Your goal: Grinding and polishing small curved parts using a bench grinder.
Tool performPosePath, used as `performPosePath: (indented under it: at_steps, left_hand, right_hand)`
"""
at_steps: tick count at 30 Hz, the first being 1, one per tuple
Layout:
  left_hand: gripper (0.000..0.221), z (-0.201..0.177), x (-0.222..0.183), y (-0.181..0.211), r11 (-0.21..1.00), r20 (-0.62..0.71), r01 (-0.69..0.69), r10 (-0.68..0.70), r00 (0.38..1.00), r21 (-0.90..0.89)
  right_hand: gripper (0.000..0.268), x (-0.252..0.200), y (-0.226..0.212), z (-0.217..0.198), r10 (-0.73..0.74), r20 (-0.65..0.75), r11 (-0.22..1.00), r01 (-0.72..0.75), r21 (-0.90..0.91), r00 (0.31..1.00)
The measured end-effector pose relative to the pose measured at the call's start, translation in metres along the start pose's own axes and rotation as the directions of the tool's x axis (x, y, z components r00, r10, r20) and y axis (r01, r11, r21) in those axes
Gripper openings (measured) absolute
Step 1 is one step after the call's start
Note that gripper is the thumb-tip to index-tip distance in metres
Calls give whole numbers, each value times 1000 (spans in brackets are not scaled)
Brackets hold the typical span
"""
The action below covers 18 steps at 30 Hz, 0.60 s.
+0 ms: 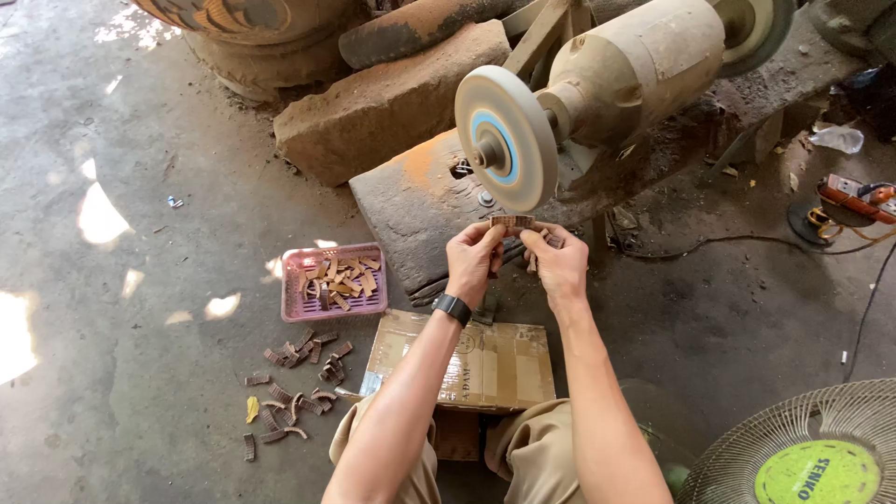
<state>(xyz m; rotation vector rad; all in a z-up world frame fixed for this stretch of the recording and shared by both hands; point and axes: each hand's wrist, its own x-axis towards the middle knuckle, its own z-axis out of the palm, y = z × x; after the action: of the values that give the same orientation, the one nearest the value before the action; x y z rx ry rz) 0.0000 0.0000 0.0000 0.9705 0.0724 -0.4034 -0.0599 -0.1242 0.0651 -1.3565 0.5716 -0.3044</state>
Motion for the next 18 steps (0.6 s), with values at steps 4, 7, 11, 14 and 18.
performPosePath:
  at_steps: [4,7,11,14,18]
  left_hand:
    - [13,28,5,-6,993,22,30,-27,999,-118]
    - [11,35,11,-8,987,48,10,-3,999,-157]
    - [8,25,12,-2,986,-23,-31,28,999,-167]
    - [8,11,8,6,990,-60,-71,64,996,-121]
    - [10,-5,2,11,992,-91,-96,89,992,-83]
  right_hand:
    - [19,17,15,0,-80,-138,994,89,62,987]
    - [19,32,25,4,-123,-231,962,173,211,965]
    - [16,35,29,20,-90,-210,962,140,235,973]
    - [13,37,38,31,-47,-154,959,87,268,987]
    - [11,26,29,44,38,-32,942,-25,334,999]
